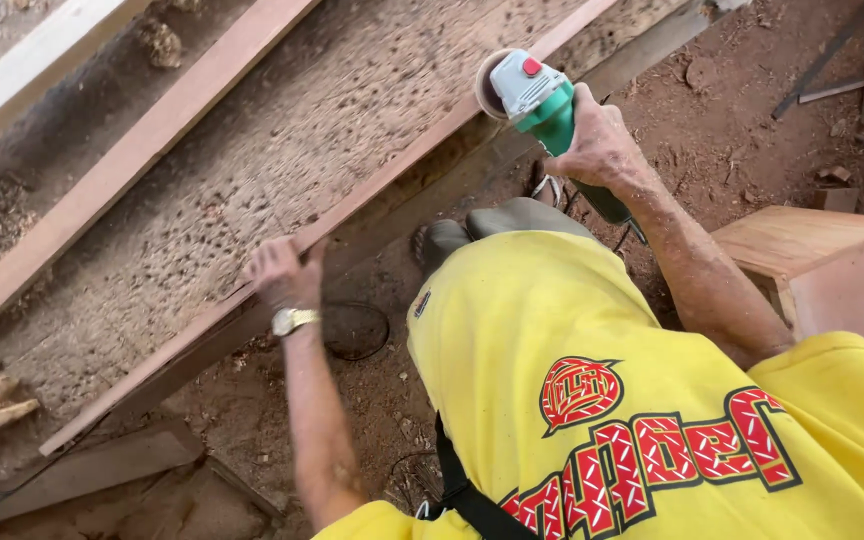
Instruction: The person uses a handheld electric sander to smooth the surface of a long wooden plank. They hold the plank with one hand while operating the sander with the other, moving it along the length of the wood.
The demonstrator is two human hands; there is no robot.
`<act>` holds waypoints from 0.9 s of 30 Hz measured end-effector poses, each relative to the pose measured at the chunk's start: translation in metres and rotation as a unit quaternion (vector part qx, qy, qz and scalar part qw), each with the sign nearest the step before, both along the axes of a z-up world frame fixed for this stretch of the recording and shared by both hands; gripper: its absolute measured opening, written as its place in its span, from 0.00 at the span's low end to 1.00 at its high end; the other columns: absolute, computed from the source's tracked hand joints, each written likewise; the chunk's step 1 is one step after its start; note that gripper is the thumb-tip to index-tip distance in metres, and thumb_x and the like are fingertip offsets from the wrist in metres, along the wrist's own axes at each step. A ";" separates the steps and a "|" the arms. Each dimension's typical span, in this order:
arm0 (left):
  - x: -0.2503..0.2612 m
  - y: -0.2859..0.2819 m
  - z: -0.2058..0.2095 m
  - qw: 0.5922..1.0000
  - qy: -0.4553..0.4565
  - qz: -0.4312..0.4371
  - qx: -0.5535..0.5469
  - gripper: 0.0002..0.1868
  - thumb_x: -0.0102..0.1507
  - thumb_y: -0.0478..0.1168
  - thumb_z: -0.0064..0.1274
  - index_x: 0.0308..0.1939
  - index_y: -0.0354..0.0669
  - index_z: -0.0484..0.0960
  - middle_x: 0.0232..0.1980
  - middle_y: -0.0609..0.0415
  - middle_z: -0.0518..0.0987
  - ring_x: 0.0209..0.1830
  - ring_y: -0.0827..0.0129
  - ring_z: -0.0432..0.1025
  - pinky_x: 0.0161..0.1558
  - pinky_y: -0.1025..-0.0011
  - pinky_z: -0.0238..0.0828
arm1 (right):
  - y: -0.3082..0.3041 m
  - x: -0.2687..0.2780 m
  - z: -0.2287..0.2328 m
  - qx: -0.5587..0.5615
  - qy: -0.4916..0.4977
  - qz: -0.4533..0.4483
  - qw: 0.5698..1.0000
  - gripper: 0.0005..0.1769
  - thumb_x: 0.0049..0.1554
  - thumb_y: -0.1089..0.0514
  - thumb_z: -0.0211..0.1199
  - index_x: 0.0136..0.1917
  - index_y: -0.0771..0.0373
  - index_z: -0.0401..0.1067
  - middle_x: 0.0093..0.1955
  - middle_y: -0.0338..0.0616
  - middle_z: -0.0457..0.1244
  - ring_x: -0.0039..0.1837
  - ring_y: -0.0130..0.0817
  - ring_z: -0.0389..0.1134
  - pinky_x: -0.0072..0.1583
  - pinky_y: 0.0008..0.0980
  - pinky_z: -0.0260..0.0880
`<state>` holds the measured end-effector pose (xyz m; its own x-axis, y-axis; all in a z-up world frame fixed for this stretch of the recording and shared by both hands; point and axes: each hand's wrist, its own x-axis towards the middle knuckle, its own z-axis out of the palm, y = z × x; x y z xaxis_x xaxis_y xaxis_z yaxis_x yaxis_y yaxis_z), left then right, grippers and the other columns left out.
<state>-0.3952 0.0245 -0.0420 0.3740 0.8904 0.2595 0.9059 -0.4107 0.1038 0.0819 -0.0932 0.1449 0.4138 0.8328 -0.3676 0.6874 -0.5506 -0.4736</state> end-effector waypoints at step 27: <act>-0.036 0.050 -0.020 0.996 -0.077 0.001 0.052 0.34 0.63 0.77 0.60 0.33 0.51 0.75 0.35 0.58 0.73 0.40 0.65 0.69 0.47 0.59 0.62 | 0.062 -0.248 -0.008 -0.061 0.068 0.186 0.978 0.34 0.41 0.61 0.72 0.55 0.67 0.55 0.45 0.62 0.67 0.48 0.60 0.72 0.49 0.51 0.76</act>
